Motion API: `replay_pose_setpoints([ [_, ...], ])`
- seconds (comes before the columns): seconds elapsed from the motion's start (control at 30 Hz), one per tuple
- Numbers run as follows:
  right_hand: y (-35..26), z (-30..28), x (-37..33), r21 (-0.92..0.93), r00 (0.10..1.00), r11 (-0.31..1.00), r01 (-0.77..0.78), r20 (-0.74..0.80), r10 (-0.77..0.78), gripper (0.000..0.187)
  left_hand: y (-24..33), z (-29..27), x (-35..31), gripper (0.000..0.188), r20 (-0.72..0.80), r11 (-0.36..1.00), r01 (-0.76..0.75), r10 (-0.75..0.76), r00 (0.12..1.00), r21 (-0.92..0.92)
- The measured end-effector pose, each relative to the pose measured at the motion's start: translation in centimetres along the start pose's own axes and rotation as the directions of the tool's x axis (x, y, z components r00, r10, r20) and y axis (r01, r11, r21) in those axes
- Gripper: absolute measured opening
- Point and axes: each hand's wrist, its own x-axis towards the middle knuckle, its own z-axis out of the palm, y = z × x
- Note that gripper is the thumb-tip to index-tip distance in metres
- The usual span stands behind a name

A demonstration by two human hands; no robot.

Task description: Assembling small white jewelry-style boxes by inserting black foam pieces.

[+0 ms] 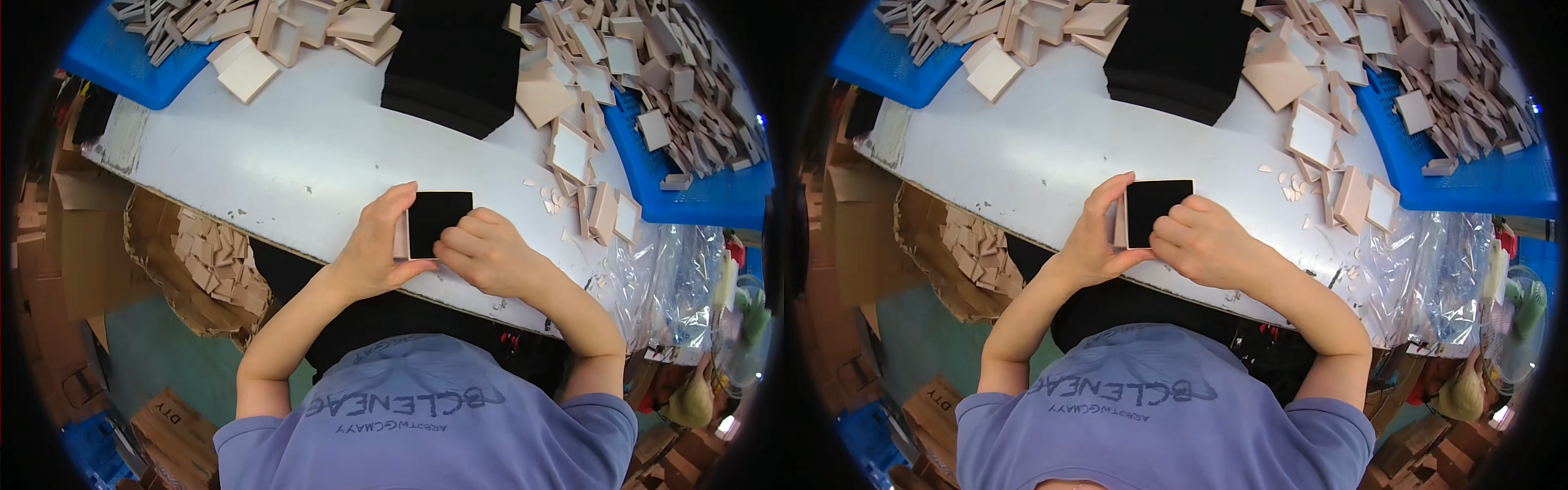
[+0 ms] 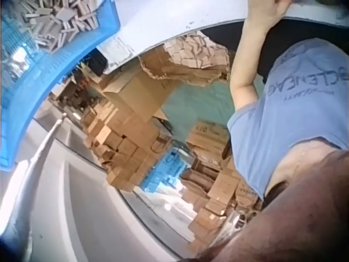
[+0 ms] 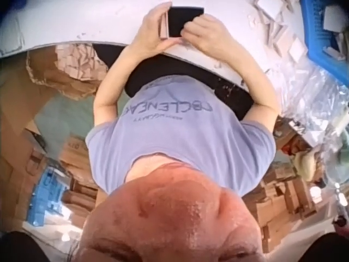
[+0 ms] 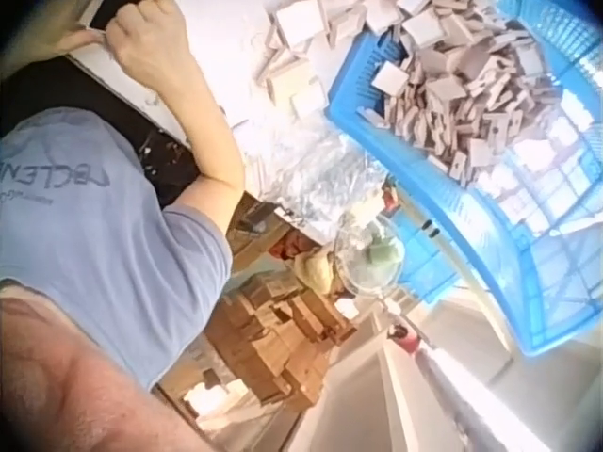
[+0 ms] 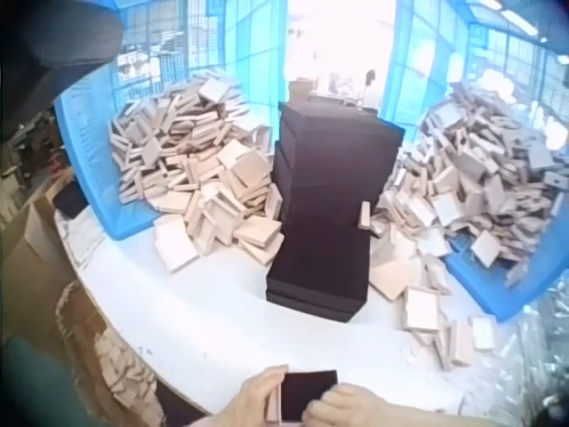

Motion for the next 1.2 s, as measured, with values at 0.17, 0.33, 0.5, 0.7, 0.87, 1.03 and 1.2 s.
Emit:
replay_pose_setpoints([
  [0.17,1.3,-0.6,-0.7,0.257,0.911,0.939,-0.229,-0.284,0.300,0.023,1.3,-1.5,0.5,0.079,0.062,0.997,0.032,-0.036,0.997,0.069],
  [0.33,7.1,-2.3,-7.0,-0.317,0.736,0.668,-0.673,-0.371,0.566,0.025,1.9,-1.1,0.5,0.042,0.226,0.955,-0.023,-0.046,0.973,0.296],
  [0.5,6.5,-2.7,-7.9,-0.324,0.691,0.610,-0.723,-0.335,0.640,0.016,1.0,-1.9,0.4,0.049,0.231,0.977,-0.013,-0.037,0.972,0.212],
  [0.7,2.6,-4.8,-1.5,0.921,0.418,0.219,-0.323,-0.069,0.906,0.009,-0.6,-1.9,0.0,0.094,0.130,0.996,-0.036,0.025,0.991,0.081],
  [0.87,3.8,2.1,0.7,0.781,0.529,0.290,-0.553,0.060,0.846,0.018,-0.9,-2.0,0.7,0.102,0.106,0.999,0.012,-0.007,0.994,-0.041],
  [1.03,0.5,1.2,1.5,0.149,0.840,0.856,-0.495,-0.172,0.515,0.035,-0.4,-2.2,0.6,0.093,0.072,0.999,-0.003,0.007,0.997,-0.049],
  [1.2,-1.1,1.2,0.4,0.127,0.863,0.858,-0.497,-0.029,0.505,0.067,0.4,-2.7,0.8,0.078,0.260,0.969,-0.023,-0.042,0.965,0.245],
])
